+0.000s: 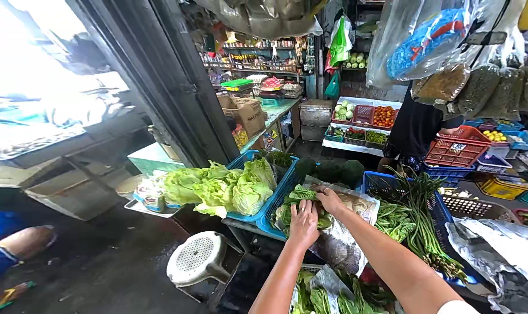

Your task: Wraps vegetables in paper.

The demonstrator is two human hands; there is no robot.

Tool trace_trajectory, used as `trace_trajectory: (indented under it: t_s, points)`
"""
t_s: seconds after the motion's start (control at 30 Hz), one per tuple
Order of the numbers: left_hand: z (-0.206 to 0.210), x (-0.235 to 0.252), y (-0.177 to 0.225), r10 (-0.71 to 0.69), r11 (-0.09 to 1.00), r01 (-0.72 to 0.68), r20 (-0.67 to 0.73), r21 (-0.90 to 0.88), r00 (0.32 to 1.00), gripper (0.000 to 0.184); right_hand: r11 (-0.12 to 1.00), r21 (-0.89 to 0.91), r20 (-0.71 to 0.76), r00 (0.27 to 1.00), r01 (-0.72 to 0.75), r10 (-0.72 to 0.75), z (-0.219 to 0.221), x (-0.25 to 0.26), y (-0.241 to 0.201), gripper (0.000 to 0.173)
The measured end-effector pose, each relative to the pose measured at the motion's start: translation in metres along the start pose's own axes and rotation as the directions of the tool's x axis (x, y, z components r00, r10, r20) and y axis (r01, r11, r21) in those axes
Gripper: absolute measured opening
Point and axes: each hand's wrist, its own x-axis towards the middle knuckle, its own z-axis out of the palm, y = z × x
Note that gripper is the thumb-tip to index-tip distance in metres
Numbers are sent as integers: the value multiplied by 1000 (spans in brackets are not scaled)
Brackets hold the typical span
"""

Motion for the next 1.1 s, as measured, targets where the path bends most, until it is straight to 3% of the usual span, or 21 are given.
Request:
trace_trajectory:
  t_s: [0.1,0.17,0.27,0.33,0.4,0.5,0.57,0.63,0.67,0.73,0.8,0.87,0.97,1.03,1.1]
  points:
    - [2,-5,1,-44,998,42,-49,-38,998,80,990,-122,-25,997,-77,74,5,-1,-10,39]
    - [14,-11,-2,-8,999,0,-216,-35,976,78,978,-198,-7,997,-73,73,7,0,-12,37]
    - [34,-11,-10,101,995,-84,-541,57,835,88,973,-225,65,996,-44,60,5,2,-12,30]
    - [37,-7,-14,152,988,-123,-588,89,795,100,975,-221,86,995,-34,54,2,1,-12,29]
    - [32,-3,-17,171,984,-171,-487,45,857,111,972,-234,100,993,-38,63,-2,0,-14,31]
    - [11,3,-17,100,989,-115,-151,-93,983,109,988,-133,136,986,-74,92,-9,-2,-10,34]
    - [-2,8,-18,59,991,-61,-22,-123,998,116,994,58,133,987,-94,86,-11,-8,0,41]
    - [-8,13,-19,39,992,-33,42,-125,998,121,986,167,105,994,-24,7,-14,-19,9,54]
    - [-10,15,-19,39,992,-31,67,-124,997,122,992,112,82,995,54,-63,-18,-29,14,56]
    - [-11,17,-19,54,992,-45,82,-115,995,123,958,-181,81,974,225,-213,-32,-60,23,56]
    - [-11,20,-18,53,994,-45,88,-98,995,125,826,-462,126,945,325,-301,-44,-103,44,66]
    - [-9,21,-17,38,995,-30,92,-93,995,126,688,-629,178,928,362,-326,-48,-152,74,77]
    - [-9,24,-15,20,996,-12,85,-90,996,125,503,-760,205,886,412,-415,-40,-194,127,95]
    - [-11,25,-10,7,997,1,98,-83,995,124,437,-787,228,863,436,-450,-34,-197,138,103]
    - [-14,26,-7,-4,998,13,124,-68,992,123,420,-779,244,842,466,-482,-32,-191,133,81]
